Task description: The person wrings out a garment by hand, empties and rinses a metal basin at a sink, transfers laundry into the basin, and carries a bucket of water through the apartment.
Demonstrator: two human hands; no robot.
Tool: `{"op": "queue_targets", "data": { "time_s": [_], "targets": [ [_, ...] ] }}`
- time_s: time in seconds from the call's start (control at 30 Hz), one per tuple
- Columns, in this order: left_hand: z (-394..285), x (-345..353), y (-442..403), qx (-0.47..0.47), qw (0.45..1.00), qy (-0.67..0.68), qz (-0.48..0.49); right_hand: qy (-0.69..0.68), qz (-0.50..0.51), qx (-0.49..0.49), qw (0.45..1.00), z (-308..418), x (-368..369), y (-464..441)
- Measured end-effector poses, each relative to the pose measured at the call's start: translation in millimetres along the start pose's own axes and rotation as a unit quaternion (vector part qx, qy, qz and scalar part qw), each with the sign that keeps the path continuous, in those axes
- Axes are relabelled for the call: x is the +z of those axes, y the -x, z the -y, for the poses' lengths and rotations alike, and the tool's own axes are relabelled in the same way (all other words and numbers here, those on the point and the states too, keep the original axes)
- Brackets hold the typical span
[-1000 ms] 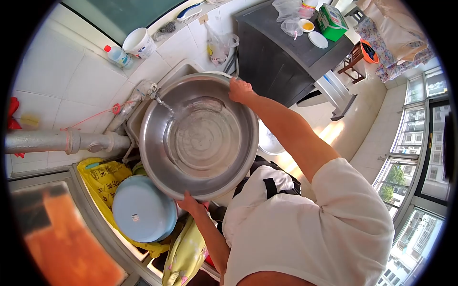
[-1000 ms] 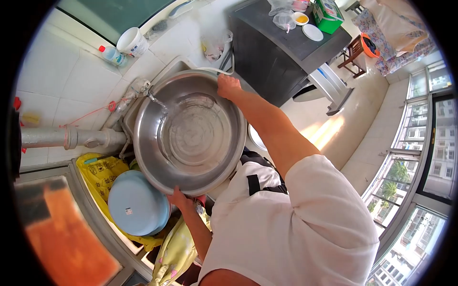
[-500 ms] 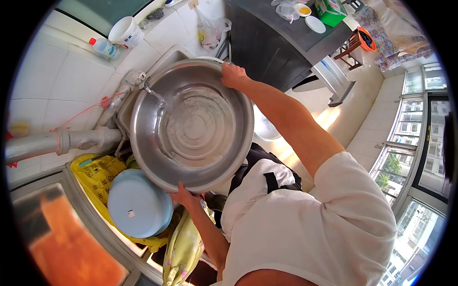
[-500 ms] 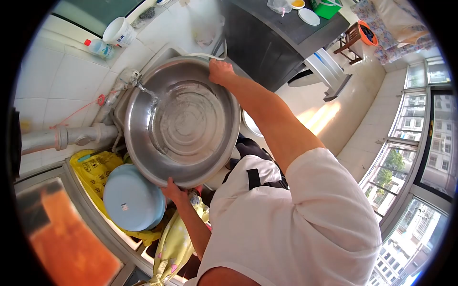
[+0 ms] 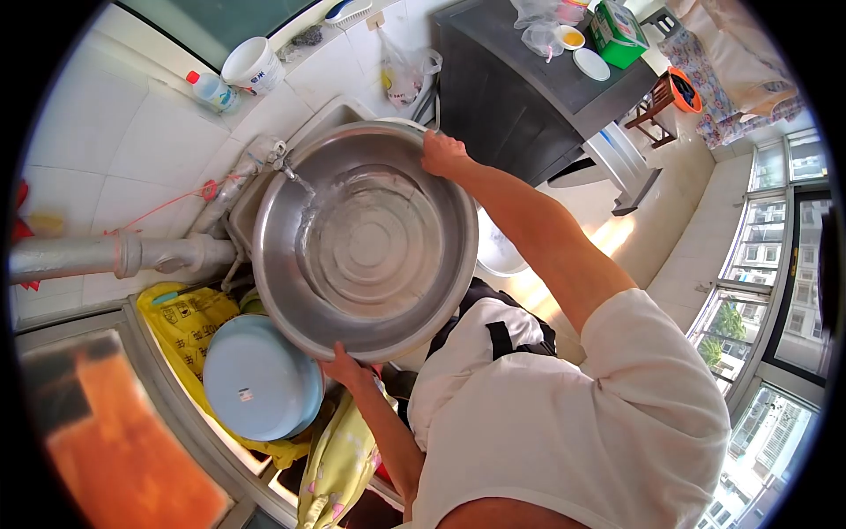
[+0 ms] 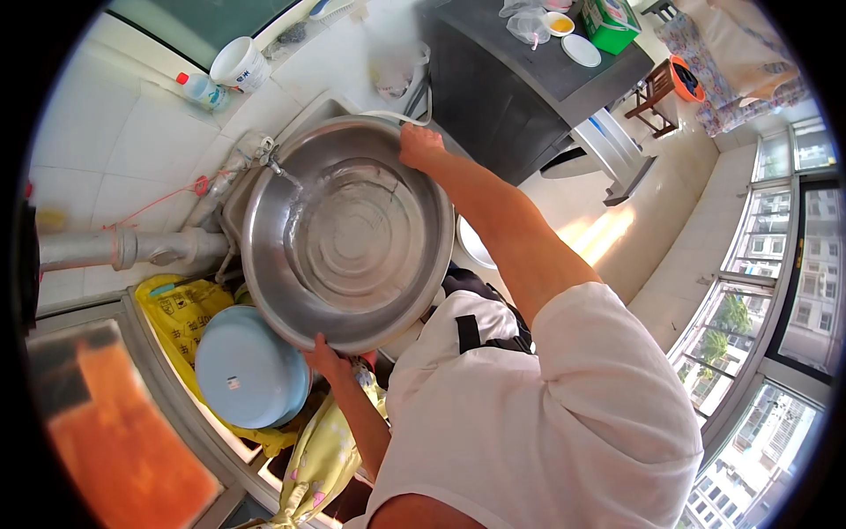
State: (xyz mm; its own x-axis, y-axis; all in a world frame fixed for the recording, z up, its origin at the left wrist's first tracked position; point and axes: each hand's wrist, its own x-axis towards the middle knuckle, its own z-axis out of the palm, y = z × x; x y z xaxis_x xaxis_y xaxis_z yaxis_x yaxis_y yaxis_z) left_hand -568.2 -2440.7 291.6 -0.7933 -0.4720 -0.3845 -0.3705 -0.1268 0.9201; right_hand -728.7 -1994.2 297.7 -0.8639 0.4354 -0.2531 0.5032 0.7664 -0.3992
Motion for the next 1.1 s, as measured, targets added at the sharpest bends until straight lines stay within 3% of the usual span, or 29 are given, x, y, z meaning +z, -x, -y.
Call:
{"op": "queue_targets", "data": {
  "time_s": [0.43, 0.6, 0.9, 0.97, 1.03, 1.1],
  "targets": [
    [-54, 31, 43, -0.034, 0.998, 0.000, -0.052, 0.024, 0.007, -0.007, 1.000, -1, 2, -5],
    [0, 8, 2, 0.020, 0.999, 0.022, -0.042, 0.028, 0.012, 0.002, 1.000, 2, -1, -4],
    [13, 0, -5, 0.035, 0.998, 0.043, -0.019, 0.033, 0.008, -0.003, 0.999, -9, 11, -16],
    [-6, 7, 8, 0.049, 0.999, 0.022, -0.007, 0.035, 0.038, -0.008, 0.999, -6, 4, -13],
    [-40, 26, 33, -0.012, 0.998, -0.003, -0.058, 0.026, 0.036, -0.012, 0.999, -12, 9, -17],
    [-43, 31, 40, -0.012, 0.999, 0.006, -0.043, 0.015, 0.031, -0.015, 0.999, -18, 10, -21]
  ]
}}
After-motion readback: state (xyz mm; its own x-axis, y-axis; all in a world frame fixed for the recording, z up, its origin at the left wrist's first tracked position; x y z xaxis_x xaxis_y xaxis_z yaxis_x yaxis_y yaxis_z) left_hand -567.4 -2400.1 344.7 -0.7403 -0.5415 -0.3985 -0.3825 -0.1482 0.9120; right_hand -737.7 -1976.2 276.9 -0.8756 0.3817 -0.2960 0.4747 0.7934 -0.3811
